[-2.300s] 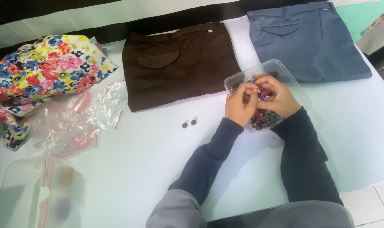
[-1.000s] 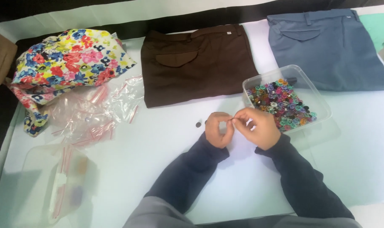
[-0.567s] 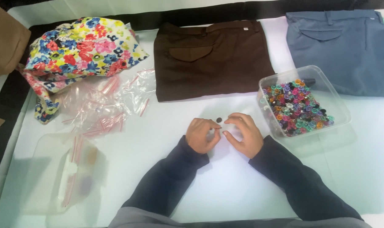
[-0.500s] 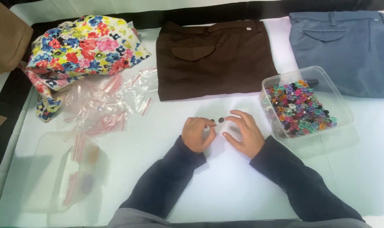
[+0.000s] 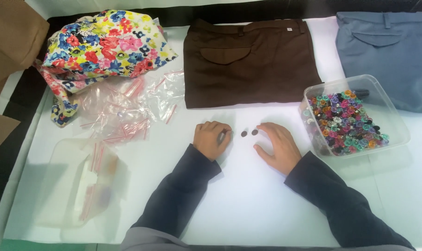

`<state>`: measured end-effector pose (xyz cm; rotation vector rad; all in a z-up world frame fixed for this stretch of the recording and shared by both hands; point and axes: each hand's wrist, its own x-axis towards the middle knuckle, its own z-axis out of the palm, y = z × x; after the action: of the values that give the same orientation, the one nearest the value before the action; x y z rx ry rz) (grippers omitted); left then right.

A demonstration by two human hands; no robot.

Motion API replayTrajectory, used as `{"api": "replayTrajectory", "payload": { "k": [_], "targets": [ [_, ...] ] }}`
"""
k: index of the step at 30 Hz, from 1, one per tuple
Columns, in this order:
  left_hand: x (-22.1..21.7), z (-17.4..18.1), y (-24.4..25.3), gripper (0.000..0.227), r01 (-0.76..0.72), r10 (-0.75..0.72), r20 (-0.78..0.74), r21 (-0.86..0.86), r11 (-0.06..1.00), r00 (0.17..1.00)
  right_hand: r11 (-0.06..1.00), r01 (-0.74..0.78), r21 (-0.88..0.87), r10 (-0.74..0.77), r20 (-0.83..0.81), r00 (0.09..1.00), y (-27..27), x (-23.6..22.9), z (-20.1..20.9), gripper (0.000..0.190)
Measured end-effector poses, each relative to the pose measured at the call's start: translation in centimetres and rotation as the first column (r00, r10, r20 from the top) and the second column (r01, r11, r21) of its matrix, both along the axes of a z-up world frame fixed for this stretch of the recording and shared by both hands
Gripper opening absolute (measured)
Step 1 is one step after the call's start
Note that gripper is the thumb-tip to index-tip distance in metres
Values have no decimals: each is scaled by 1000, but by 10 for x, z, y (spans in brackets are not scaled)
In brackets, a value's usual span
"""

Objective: Sorting various colored buttons from a plastic container and arranging them on a white work surface.

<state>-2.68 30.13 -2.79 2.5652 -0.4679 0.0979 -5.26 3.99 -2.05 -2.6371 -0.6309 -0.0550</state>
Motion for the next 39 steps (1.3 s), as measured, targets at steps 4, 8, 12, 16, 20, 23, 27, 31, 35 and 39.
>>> {"api": "replayTrajectory", "payload": {
  "k": [4,8,12,16,20,23,27,31,35,39],
  "targets": [
    [0,1,-2,24,-5,5,-1,-8,1000,1000,1000,-23,-7,23,35,999,5,8,-2,55],
    [2,-1,-3,26,-14,14,-17,-2,1000,1000,997,-72,-34,75,103,992,15,22,-2,51],
    [1,-1,-4,26,5,-5,-15,8,1000,1000,990,-140,4,137,170,976,30,32,2,33],
    [0,3,-4,28,22,-22,-20,15,1000,1000,991,-134,-5,132,196,972,29,36,-11,24],
    [-2,2,-5,27,34,-34,-15,8,999,999,991,-137,2,133,205,970,26,38,-13,21],
    [-1,-3,-5,25,44,-45,25,4,999,999,990,-140,-19,141,192,971,27,38,-10,22],
    [-2,-5,-5,24,48,-49,52,4,999,997,989,-142,-41,147,169,975,28,37,-7,24],
    [-2,-4,-5,27,66,-66,36,10,998,997,987,-151,-48,156,139,978,27,32,3,30],
    [-4,2,-4,35,34,-33,60,-19,999,998,994,-94,49,88,102,991,21,26,-3,42],
    [-6,4,-7,44,-19,29,106,-92,996,994,992,-27,126,4,175,985,12,18,-2,47]
  ]
}}
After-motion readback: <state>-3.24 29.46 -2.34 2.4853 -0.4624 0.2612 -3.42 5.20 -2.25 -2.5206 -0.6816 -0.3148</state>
